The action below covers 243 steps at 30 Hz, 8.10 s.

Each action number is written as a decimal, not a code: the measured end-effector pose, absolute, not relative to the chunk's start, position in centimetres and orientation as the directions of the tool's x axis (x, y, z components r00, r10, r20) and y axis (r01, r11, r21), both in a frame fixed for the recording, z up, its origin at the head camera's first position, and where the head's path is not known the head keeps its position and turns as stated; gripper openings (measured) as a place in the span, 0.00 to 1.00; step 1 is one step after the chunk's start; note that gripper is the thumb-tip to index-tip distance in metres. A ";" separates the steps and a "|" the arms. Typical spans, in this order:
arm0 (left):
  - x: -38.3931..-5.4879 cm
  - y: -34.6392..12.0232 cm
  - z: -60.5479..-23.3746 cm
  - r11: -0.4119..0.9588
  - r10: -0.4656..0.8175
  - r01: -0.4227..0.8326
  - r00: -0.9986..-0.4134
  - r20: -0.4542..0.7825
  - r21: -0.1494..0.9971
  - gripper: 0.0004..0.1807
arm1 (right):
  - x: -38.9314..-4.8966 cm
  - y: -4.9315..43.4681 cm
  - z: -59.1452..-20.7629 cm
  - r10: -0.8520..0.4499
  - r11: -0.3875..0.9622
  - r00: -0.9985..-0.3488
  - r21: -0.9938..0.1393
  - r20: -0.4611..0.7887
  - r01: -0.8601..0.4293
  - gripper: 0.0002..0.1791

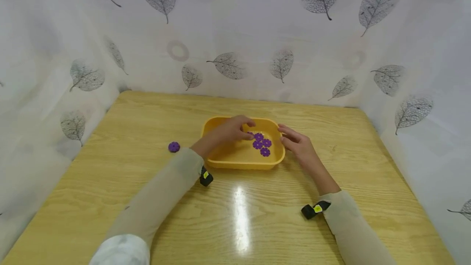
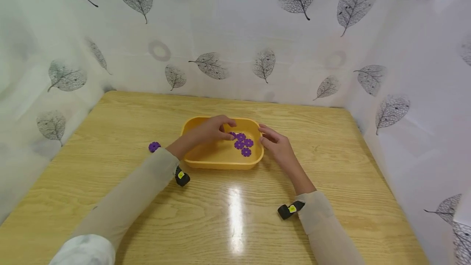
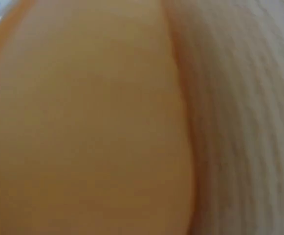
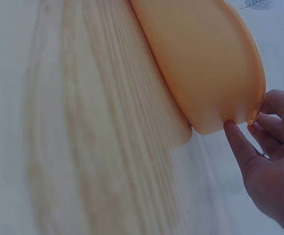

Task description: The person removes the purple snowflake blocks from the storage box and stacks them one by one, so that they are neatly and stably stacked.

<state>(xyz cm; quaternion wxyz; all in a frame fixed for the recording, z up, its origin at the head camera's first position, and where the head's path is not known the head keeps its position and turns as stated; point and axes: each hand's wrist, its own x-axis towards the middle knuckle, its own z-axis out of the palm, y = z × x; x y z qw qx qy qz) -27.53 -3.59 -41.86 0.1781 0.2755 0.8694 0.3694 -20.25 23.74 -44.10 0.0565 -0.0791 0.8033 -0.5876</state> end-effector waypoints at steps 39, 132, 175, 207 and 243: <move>-26.9 -4.0 -43.4 0.661 0.655 0.490 -0.746 -0.119 0.568 0.16 | -20.2 23.5 -43.8 -0.183 0.330 -0.983 -0.942 -0.005 -0.056 0.24; -21.7 -20.4 -40.9 0.628 0.322 0.230 -0.947 0.020 0.743 0.25 | -20.3 23.6 -43.9 -0.187 0.299 -0.982 -0.953 -0.012 -0.045 0.23; -21.0 -25.6 -44.5 0.727 0.252 0.065 -0.951 -0.178 0.683 0.30 | -20.2 23.6 -43.9 -0.189 0.266 -0.982 -0.963 -0.012 -0.040 0.25; -20.7 -25.5 -44.2 0.726 0.290 0.103 -0.943 -0.167 0.680 0.30 | -20.2 23.5 -43.9 -0.188 0.285 -0.982 -0.958 -0.009 -0.046 0.25; -20.5 -25.5 -44.4 0.721 0.322 0.140 -0.935 -0.150 0.679 0.27 | -20.2 23.5 -43.8 -0.187 0.292 -0.982 -0.955 -0.012 -0.044 0.25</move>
